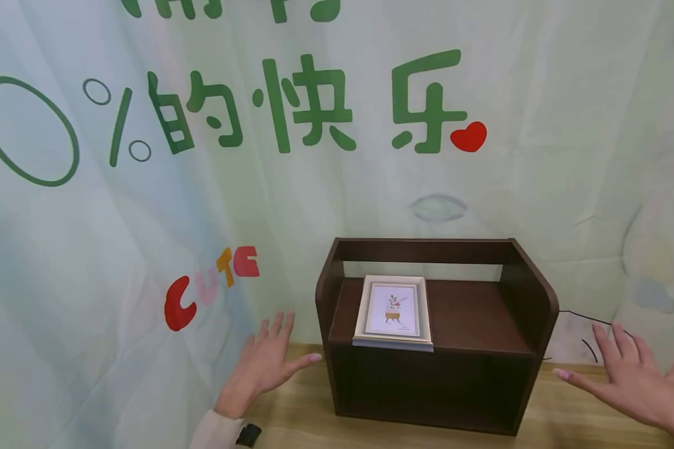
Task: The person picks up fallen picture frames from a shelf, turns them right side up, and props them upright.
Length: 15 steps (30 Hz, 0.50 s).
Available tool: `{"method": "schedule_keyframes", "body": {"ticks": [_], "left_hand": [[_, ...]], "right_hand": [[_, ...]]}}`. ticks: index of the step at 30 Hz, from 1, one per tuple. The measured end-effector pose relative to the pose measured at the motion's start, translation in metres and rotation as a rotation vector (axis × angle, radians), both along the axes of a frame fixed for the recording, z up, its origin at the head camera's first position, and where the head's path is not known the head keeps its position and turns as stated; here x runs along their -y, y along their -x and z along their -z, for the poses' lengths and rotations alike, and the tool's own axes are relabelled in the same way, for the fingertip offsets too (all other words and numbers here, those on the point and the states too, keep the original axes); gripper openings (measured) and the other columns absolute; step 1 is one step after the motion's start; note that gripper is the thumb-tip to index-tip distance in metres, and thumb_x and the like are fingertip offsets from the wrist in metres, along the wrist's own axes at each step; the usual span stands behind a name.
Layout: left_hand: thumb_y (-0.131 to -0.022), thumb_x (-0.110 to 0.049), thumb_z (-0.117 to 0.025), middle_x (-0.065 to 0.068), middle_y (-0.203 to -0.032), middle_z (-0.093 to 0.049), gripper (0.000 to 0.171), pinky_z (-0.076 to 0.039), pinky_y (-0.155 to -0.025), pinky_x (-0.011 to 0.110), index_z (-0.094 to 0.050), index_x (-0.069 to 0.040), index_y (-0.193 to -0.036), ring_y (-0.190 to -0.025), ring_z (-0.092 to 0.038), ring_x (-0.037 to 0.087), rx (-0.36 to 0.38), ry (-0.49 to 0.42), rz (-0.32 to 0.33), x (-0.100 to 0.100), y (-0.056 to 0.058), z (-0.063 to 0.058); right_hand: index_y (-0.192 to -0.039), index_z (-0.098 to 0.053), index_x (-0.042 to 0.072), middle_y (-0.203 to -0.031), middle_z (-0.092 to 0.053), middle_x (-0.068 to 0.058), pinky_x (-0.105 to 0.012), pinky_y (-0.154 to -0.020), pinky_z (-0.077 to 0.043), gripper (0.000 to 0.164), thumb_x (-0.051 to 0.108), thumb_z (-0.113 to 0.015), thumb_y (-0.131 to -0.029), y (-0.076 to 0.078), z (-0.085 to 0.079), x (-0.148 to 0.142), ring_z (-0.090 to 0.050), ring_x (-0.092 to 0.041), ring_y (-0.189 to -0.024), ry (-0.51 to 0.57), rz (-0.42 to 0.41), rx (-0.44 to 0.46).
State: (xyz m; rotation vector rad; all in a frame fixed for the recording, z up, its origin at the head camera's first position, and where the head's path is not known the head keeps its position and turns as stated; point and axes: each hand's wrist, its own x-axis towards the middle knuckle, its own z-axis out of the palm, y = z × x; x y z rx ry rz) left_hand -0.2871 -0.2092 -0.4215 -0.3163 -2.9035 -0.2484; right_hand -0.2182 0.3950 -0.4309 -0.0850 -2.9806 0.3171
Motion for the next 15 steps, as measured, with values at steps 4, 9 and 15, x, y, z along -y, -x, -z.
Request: {"method": "schedule_keyframes", "body": {"ticks": [4,9,15], "left_hand": [[-0.078,-0.088,-0.041,0.016,-0.152,-0.045,0.112,-0.043,-0.106,0.059,-0.024,-0.009,-0.157,-0.135,-0.049,0.039,-0.045,-0.049,0.055,-0.006,-0.012,-0.014],[-0.081,-0.083,-0.045,0.004,-0.142,-0.056,0.095,-0.050,-0.104,0.044,-0.045,-0.015,-0.148,-0.129,-0.056,0.023,-0.066,-0.152,0.083,-0.019,-0.032,-0.035],[-0.088,-0.067,-0.055,-0.015,-0.111,-0.065,0.050,-0.057,-0.085,0.028,-0.067,-0.029,-0.119,-0.099,-0.063,0.005,-0.167,-0.303,0.208,-0.038,-0.053,-0.057]], "right_hand": [[-0.157,0.010,0.004,-0.154,0.005,-0.042,-0.086,-0.089,-0.011,0.120,0.074,-0.055,-0.084,-0.002,-0.009,0.008,-0.008,-0.069,-0.131,-0.022,-0.023,-0.085],[-0.155,-0.007,-0.005,-0.145,-0.017,-0.047,-0.071,-0.080,-0.040,0.118,0.064,-0.068,-0.081,-0.009,-0.028,0.027,-0.040,-0.063,-0.112,0.052,-0.067,-0.213],[-0.146,-0.032,-0.004,-0.116,-0.041,-0.029,-0.034,-0.052,-0.043,0.098,0.058,-0.071,-0.082,-0.026,-0.057,0.060,-0.057,-0.027,-0.076,0.107,-0.070,-0.286]]}}
